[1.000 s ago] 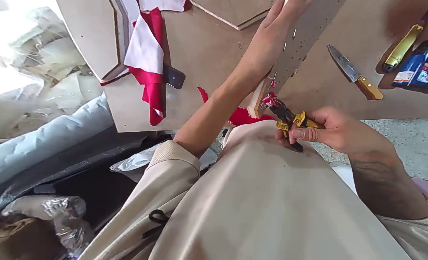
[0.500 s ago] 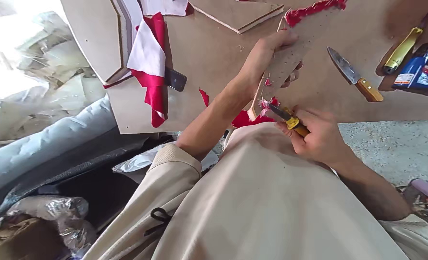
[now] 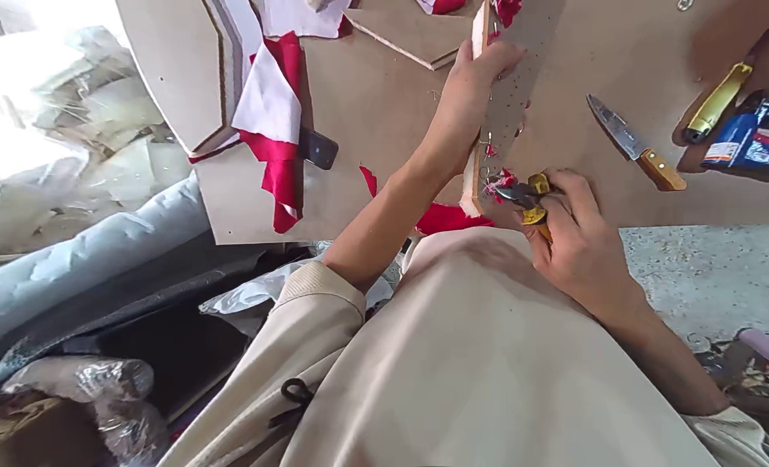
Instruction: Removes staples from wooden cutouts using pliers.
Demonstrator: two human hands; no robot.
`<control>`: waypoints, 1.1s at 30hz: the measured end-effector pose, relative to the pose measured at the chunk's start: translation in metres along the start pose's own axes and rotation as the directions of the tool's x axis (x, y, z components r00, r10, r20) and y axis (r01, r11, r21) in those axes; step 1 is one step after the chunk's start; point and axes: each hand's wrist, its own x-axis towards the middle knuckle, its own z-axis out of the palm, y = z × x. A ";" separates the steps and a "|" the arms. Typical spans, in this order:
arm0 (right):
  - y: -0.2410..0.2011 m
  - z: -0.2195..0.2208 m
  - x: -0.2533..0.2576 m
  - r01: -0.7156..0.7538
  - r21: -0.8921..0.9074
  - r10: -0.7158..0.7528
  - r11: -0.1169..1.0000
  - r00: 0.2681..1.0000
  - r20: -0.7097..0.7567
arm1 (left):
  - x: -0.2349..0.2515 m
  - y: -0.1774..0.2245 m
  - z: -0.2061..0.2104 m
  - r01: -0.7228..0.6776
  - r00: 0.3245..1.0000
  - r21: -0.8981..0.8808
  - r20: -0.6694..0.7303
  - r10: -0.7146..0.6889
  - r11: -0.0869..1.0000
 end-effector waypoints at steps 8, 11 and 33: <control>0.005 0.004 0.001 0.069 -0.150 -0.084 0.986 0.992 -0.095 | -0.002 -0.013 0.006 0.017 0.998 -0.026 -0.058 -0.018 1.000; 0.004 0.003 -0.003 -0.043 0.093 0.047 0.995 0.998 -0.039 | 0.000 -0.018 0.004 -0.035 0.999 -0.021 0.014 0.035 0.999; 0.017 -0.020 -0.005 -0.236 0.597 0.098 0.767 0.962 0.255 | 0.010 -0.020 0.003 -0.019 0.963 0.128 0.270 -0.017 0.992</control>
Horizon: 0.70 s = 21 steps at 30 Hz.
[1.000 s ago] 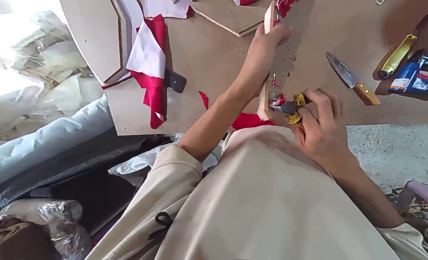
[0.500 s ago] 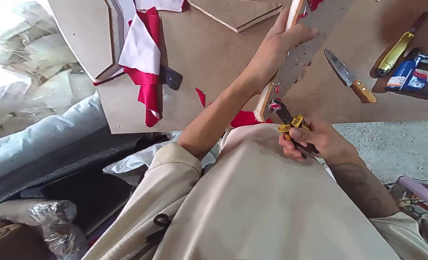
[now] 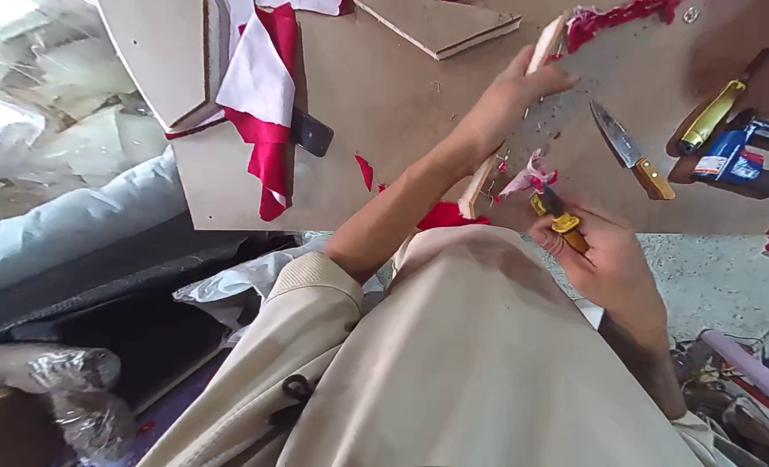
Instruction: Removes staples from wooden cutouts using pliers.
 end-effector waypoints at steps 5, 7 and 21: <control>-0.002 -0.004 -0.002 -0.099 -0.089 0.114 0.991 0.975 0.192 | -0.005 0.011 0.001 -0.101 0.995 0.125 -0.012 0.103 0.987; -0.001 -0.003 0.005 -0.151 0.074 0.123 0.986 0.946 0.298 | -0.007 0.010 0.004 -0.127 0.992 0.199 0.020 0.125 0.972; 0.003 0.026 0.013 0.156 -0.342 -0.219 0.927 0.963 -0.155 | -0.014 0.005 0.007 0.163 0.986 -0.059 0.030 -0.162 0.985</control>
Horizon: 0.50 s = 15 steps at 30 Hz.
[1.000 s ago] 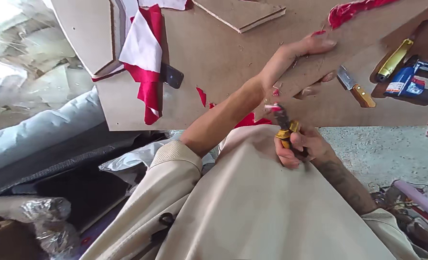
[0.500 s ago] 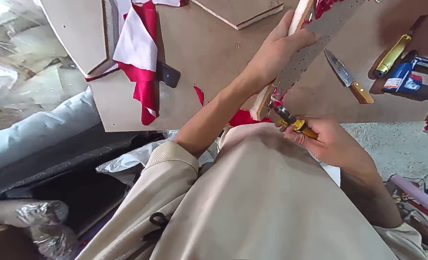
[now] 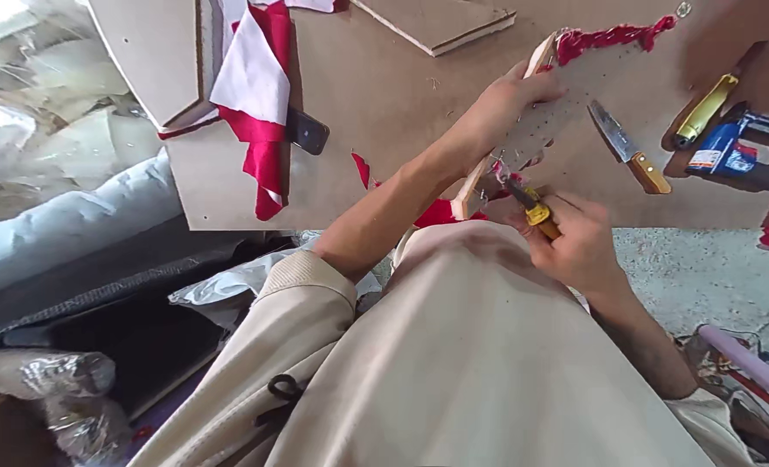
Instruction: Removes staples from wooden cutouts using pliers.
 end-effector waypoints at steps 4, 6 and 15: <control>0.011 -0.021 -0.008 -0.183 0.278 0.096 0.943 0.949 0.300 | 0.004 0.009 -0.015 -0.034 0.999 -0.007 -0.021 0.034 0.999; 0.010 -0.022 -0.007 -0.237 0.338 0.085 0.911 0.909 0.408 | 0.007 0.014 -0.016 -0.037 0.999 -0.012 -0.011 0.037 0.999; 0.024 -0.012 0.017 -0.627 0.743 -0.200 0.234 0.717 0.668 | 0.003 0.016 0.004 -0.158 0.985 0.073 0.076 0.153 0.985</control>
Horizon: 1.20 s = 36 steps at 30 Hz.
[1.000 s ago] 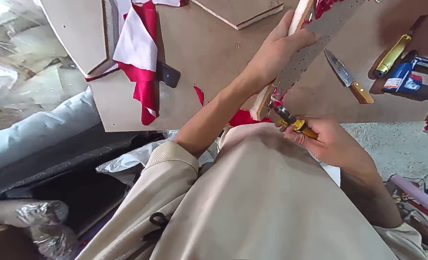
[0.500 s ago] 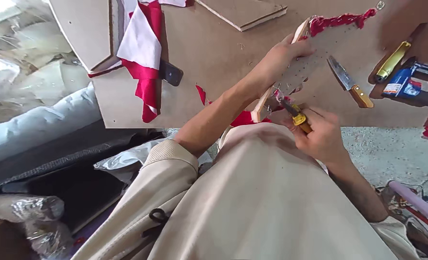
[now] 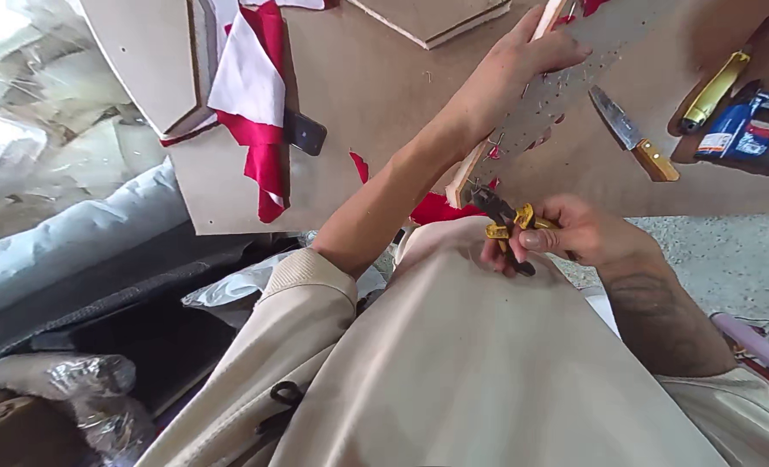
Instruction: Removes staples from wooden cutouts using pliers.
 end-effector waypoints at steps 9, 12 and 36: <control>-0.005 0.017 0.001 -0.053 -0.518 -0.158 0.853 0.922 -0.354 | 0.004 -0.001 0.000 -0.015 0.999 -0.011 -0.049 0.014 1.000; -0.006 0.017 -0.009 0.062 -0.579 -0.305 0.813 0.892 -0.333 | 0.003 -0.001 -0.009 0.003 0.996 -0.054 -0.087 -0.008 0.999; 0.002 0.010 -0.008 0.006 0.322 0.011 0.947 0.999 -0.049 | 0.006 0.005 -0.015 -0.473 0.878 0.191 0.021 0.478 0.860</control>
